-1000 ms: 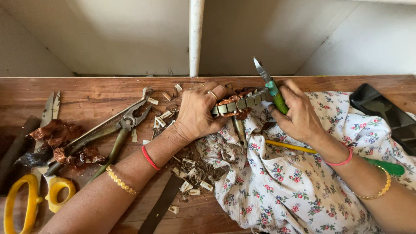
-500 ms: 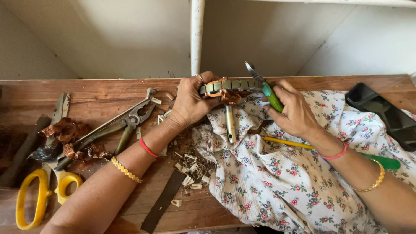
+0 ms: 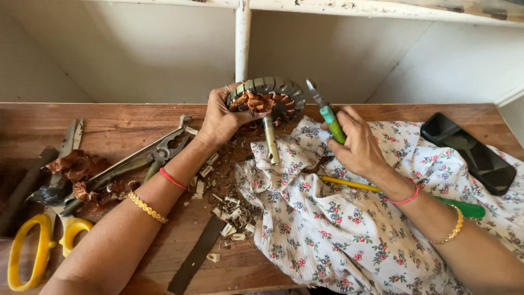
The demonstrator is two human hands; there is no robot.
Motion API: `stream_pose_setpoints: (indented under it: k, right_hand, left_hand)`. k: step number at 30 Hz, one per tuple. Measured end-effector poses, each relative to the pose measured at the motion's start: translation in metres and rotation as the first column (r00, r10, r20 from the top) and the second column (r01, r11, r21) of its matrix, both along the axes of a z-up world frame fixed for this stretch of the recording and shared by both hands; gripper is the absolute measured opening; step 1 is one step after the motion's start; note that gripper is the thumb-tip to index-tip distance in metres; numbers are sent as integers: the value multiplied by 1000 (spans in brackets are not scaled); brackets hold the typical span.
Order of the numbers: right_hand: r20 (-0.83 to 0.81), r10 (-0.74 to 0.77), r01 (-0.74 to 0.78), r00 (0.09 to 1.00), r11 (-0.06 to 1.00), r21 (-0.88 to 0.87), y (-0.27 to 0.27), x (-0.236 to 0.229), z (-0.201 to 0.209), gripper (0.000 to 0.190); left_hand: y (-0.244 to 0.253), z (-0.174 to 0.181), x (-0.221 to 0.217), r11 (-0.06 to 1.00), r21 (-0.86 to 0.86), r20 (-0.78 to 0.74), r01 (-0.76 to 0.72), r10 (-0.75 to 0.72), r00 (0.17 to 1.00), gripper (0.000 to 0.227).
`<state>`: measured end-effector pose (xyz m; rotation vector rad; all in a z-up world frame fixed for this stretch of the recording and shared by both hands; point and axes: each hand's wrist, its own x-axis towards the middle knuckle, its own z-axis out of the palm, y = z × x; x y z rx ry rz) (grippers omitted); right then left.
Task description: The person uses pliers and a screwdriver to remove copper wire from a motor armature. They systematically cut and pull out the wire from the slots, placing the removed pieces on the table.
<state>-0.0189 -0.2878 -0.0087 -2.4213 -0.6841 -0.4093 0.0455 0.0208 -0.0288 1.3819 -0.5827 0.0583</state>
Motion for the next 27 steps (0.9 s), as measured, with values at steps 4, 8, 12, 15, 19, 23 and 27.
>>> stream_pose_setpoints:
  k: [4,8,12,15,19,23,27]
  right_hand:
    - [25,49,-49,998,999,-14,0,0,0,24]
    - [-17,16,-15,1000,1000,26,0,2,0,28]
    - [-32,-11,14,999,996,90,2,2,1,30]
    - [12,-16,15,1000,995,95,1,4,0,28]
    - [40,60,-65,997,987,146,1,2,1,27]
    - [-26,60,-58,998,995,77,1,1,1,30]
    - [112,79,-93,991,988,122,-1,-4,3,32]
  left_hand:
    - [1,-4,4,998,53,16,-21,21,1000,40]
    - [-5,-6,9,997,-68,-54,25,-29,998,39]
    - [-5,-5,7,997,-75,-152,0,-12,988,40]
    - [-2,-3,8,1000,-21,-133,-10,7,991,36]
    - [-2,-2,9,994,-106,-195,21,-41,980,39]
    - [0,-5,10,995,-102,-196,-15,-5,981,31]
    - [1,-7,10,993,-102,-170,-65,47,984,26]
